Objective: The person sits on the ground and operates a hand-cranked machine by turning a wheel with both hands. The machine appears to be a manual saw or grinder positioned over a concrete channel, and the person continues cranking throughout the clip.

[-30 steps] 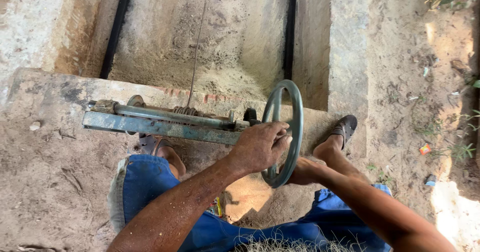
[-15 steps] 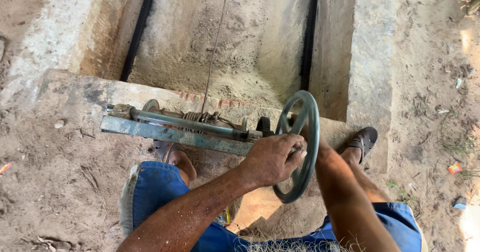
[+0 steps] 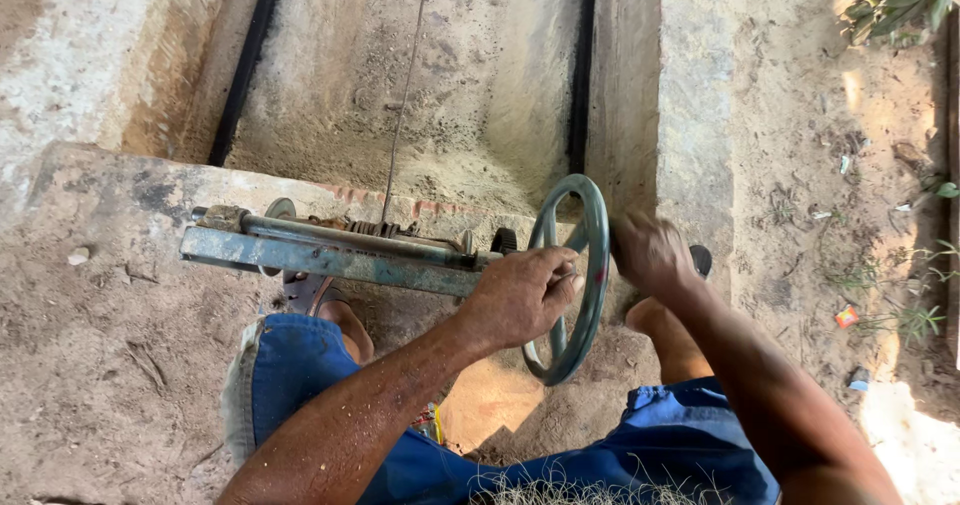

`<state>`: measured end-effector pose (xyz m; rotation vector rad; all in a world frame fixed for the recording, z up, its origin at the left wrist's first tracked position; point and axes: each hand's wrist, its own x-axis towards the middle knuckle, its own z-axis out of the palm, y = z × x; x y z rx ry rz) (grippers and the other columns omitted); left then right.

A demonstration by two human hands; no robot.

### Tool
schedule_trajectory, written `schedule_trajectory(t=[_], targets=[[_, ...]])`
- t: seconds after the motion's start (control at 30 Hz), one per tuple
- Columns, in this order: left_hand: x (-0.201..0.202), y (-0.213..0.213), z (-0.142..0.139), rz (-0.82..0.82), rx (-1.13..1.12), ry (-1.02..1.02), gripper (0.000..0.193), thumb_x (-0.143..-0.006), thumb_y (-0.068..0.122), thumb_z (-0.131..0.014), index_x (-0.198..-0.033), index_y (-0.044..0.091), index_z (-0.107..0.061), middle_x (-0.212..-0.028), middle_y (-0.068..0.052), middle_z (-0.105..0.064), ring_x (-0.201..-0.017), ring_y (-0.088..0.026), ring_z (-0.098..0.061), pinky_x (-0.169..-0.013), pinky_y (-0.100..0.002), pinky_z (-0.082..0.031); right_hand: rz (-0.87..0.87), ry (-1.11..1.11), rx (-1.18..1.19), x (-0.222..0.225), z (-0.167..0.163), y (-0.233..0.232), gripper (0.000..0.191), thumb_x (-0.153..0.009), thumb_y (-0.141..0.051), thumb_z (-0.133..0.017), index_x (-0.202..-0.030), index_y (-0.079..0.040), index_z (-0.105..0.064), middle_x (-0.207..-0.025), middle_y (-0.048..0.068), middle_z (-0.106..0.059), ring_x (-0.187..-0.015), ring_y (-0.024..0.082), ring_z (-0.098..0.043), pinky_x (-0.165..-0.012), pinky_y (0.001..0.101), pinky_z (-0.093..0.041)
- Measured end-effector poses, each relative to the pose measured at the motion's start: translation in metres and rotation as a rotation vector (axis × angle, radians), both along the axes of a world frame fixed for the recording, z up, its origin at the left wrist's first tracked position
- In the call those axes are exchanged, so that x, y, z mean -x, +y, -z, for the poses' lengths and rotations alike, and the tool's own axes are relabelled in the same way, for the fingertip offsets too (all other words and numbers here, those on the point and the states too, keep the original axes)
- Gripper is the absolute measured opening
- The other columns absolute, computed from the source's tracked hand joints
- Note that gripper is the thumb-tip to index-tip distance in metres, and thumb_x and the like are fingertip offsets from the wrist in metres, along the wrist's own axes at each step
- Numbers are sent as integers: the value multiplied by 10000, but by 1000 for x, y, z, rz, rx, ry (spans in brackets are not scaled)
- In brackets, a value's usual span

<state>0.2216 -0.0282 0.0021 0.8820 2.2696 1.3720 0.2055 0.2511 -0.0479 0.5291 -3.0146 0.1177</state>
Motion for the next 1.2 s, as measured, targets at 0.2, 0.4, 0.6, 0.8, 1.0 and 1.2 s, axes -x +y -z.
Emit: schedule_trajectory(t=[0.2,0.4,0.6,0.8,1.0,1.2], targets=[[2,2,2,-1,-31,-29,385,-1017,293,-618,-1292,24,-630,-1024,-136,-754,-900,-215,-768,-789,-353,-642,-174,-94,-29,-78,7,-1,109,-965,5,-587,-1035,-28,-664,-644,41,-614,-465,139,-559,-361,282,-428],[-1,2,3,-6,-70,12,428,-1010,291,-623,-1323,-1,-604,-1038,-163,-756,-911,-238,-774,-793,-376,-641,-229,-356,90,-100,-12,-14,168,-922,-120,-657,-1070,-62,-712,-757,81,-719,-630,215,-707,-521,391,-572],[-1,7,7,-4,-60,14,426,-1020,311,-624,-1317,6,-613,-1043,-174,-757,-929,-245,-776,-794,-392,-638,-168,-752,109,-80,-13,-18,237,-971,-309,-609,-1048,-151,-769,-915,29,-793,-720,174,-768,-687,377,-629],[0,14,11,1,-41,22,399,-1009,308,-627,-1276,11,-631,-1006,-166,-765,-891,-241,-780,-768,-394,-646,-21,-1022,-76,-70,-10,-18,243,-1021,-346,-589,-1111,-187,-750,-927,22,-791,-730,163,-766,-780,379,-630],[1,14,15,-20,-54,-51,376,-1010,270,-623,-1279,8,-620,-1016,-157,-762,-848,-221,-776,-748,-373,-651,-46,-1111,-182,-79,8,-29,250,-1068,-368,-557,-1166,-207,-722,-983,46,-782,-811,154,-740,-803,346,-622],[0,14,23,-32,-56,-23,377,-998,223,-611,-1310,11,-589,-1017,-142,-748,-797,-202,-756,-698,-348,-649,-165,-995,108,-96,60,-51,199,-975,-290,-657,-1108,-168,-742,-1023,63,-759,-839,136,-733,-729,329,-642]])
